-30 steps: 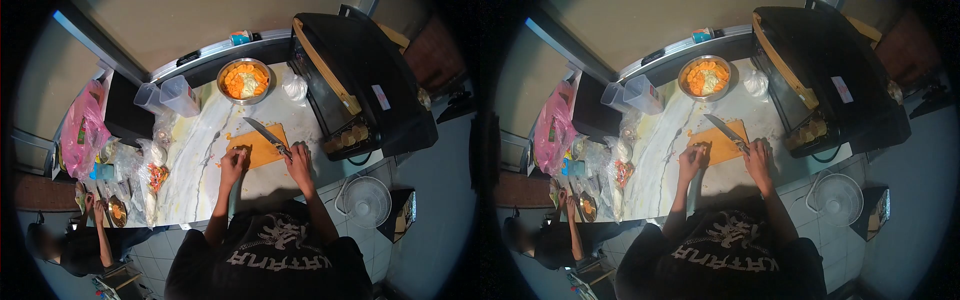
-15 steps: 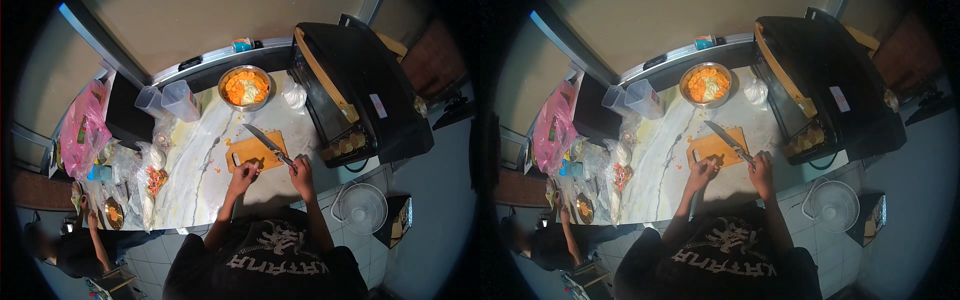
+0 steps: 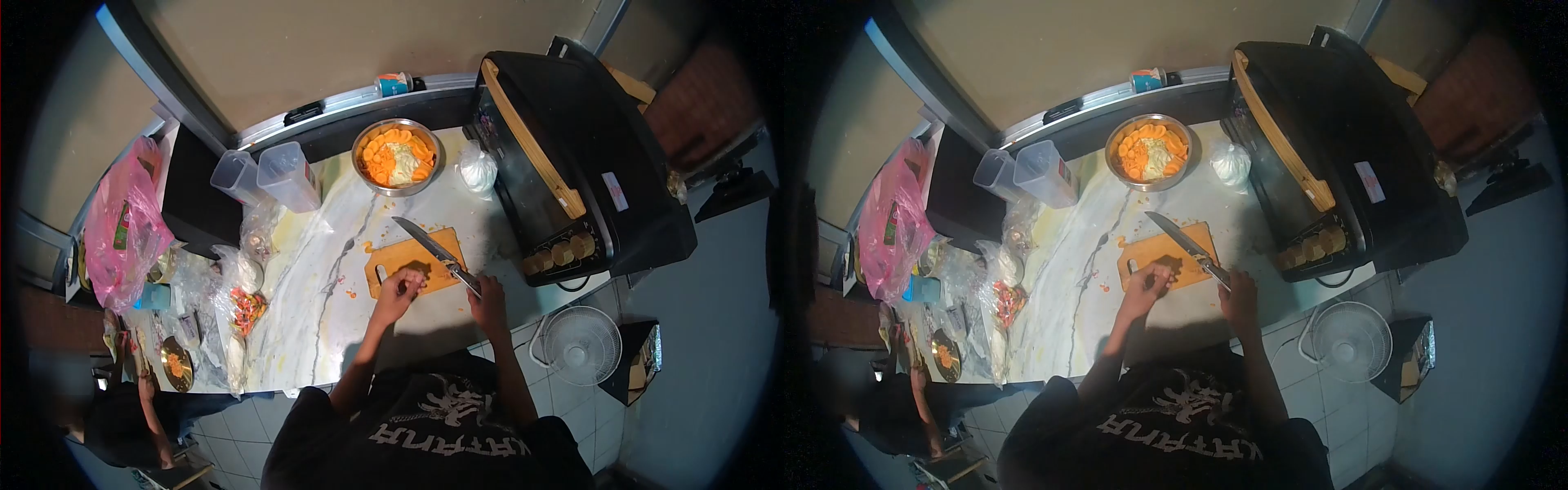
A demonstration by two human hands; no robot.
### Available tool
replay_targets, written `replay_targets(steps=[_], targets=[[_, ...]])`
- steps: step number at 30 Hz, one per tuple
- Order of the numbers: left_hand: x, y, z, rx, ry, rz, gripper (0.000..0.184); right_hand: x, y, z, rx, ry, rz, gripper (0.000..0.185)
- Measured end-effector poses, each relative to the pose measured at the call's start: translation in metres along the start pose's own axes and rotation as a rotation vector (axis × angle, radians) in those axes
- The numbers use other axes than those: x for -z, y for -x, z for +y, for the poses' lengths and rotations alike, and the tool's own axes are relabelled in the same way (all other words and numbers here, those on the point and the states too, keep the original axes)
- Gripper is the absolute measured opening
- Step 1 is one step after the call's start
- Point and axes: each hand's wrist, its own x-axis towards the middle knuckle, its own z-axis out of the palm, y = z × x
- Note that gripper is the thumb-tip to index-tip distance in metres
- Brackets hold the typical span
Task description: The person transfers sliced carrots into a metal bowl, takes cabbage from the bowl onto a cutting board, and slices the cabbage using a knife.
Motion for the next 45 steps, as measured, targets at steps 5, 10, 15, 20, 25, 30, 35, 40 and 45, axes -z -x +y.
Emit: replay_targets(steps=[5, 10, 15, 20, 25, 30, 35, 40, 45], targets=[[0.022, -0.072, 0.046, -0.421, -0.434, 0.137, 0.022, -0.001, 0.003, -0.003, -0.037, 0.007, -0.015, 0.027], [0.057, -0.170, 0.083, -0.492, -0.810, 0.179, 0.042, -0.001, 0.006, -0.001, -0.050, -0.010, 0.004, 0.032], [0.062, -0.229, 0.089, -0.322, -1.095, 0.026, 0.060, -0.003, 0.008, -0.004, -0.076, 0.043, 0.008, 0.035], [0.053, -0.253, 0.086, -0.203, -1.416, -0.122, 0.080, -0.012, 0.007, -0.002, -0.054, 0.085, 0.023, 0.037], [0.060, -0.279, 0.074, -0.275, -1.585, -0.363, 0.078, -0.017, 0.005, -0.006, -0.044, 0.046, 0.039, 0.039], [0.062, -0.268, 0.102, -0.271, -1.552, -0.332, 0.079, -0.018, 0.003, -0.007, -0.016, 0.045, 0.061, 0.037], [0.069, -0.273, 0.120, -0.183, -1.529, -0.438, 0.081, -0.015, 0.003, -0.008, -0.002, 0.006, 0.104, 0.034], [0.083, -0.297, 0.118, -0.194, -1.401, -0.544, 0.086, -0.018, 0.005, -0.002, -0.018, -0.021, 0.155, 0.029], [0.057, -0.290, 0.128, -0.061, -1.539, -0.552, 0.085, -0.028, 0.007, 0.005, -0.034, -0.078, 0.167, 0.029]])
